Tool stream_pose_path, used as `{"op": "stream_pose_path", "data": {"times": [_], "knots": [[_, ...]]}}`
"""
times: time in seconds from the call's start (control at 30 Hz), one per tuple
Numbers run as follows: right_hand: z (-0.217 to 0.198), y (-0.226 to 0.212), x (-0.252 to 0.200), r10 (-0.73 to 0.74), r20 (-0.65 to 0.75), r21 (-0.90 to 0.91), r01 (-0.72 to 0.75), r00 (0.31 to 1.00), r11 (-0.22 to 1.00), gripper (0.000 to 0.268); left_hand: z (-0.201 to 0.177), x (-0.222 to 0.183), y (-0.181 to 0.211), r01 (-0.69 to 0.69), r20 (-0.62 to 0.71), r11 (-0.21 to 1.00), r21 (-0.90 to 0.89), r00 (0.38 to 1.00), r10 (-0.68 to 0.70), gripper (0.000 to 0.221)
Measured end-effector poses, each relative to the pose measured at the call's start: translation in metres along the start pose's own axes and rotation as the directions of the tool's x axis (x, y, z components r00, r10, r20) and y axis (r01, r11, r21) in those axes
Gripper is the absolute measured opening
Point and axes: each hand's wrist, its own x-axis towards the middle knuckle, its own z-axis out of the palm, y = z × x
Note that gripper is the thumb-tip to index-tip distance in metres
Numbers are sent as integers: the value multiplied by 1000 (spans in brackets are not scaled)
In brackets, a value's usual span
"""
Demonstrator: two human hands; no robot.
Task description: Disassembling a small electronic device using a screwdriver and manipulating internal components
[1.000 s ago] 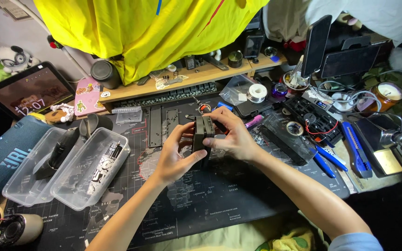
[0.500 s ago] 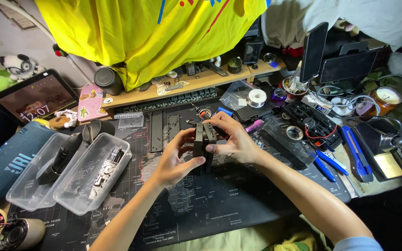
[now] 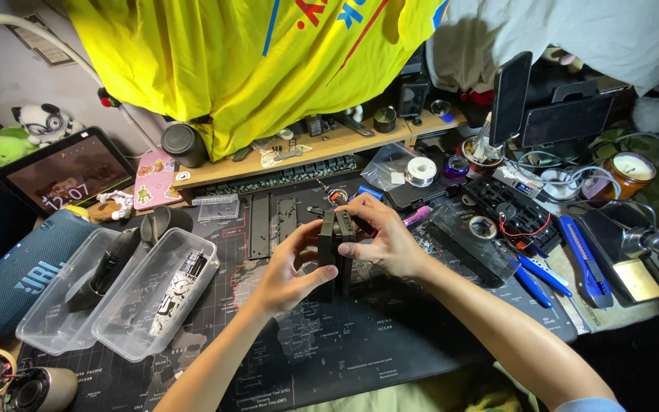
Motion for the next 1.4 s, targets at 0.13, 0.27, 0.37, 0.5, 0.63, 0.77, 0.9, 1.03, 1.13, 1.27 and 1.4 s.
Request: {"op": "stream_pose_path", "data": {"times": [0.13,0.27,0.37,0.5,0.63,0.77,0.9,1.03,1.13,1.27,1.4], "knots": [[0,-7,1,-3,-13,-95,2,1000,996,55,-1,0,-1,28,13,999,-36,1000,-27,77],[0,-9,2,15,-25,-168,-19,1000,986,53,-3,-1,-3,51,23,997,-54,998,-50,77],[0,-10,3,39,-38,-164,-44,999,985,51,-2,1,-2,66,27,995,-74,998,-64,76],[2,-8,3,57,-54,-152,-65,997,986,49,1,2,4,85,30,990,-116,996,-82,70],[4,-10,3,67,-73,-154,-78,995,985,48,0,2,-2,92,26,986,-142,996,-89,68],[4,-12,0,71,-103,-162,-87,992,983,52,-4,0,-7,95,26,989,-112,995,-92,71],[7,-17,-2,18,-92,-85,-26,996,996,59,1,0,2,6,-7,999,-38,1000,-6,78],[11,-24,-4,-55,-39,-126,49,998,991,69,-3,6,0,-108,-21,993,56,994,109,76],[7,-26,-7,-117,26,-198,120,993,973,69,-9,5,10,-242,12,946,216,970,245,74],[5,-27,-5,-179,58,-244,187,982,951,74,-14,4,14,-347,63,881,322,936,346,74],[5,-24,-9,-217,37,-268,219,975,938,75,-16,3,13,-395,79,844,361,915,395,72]]}}
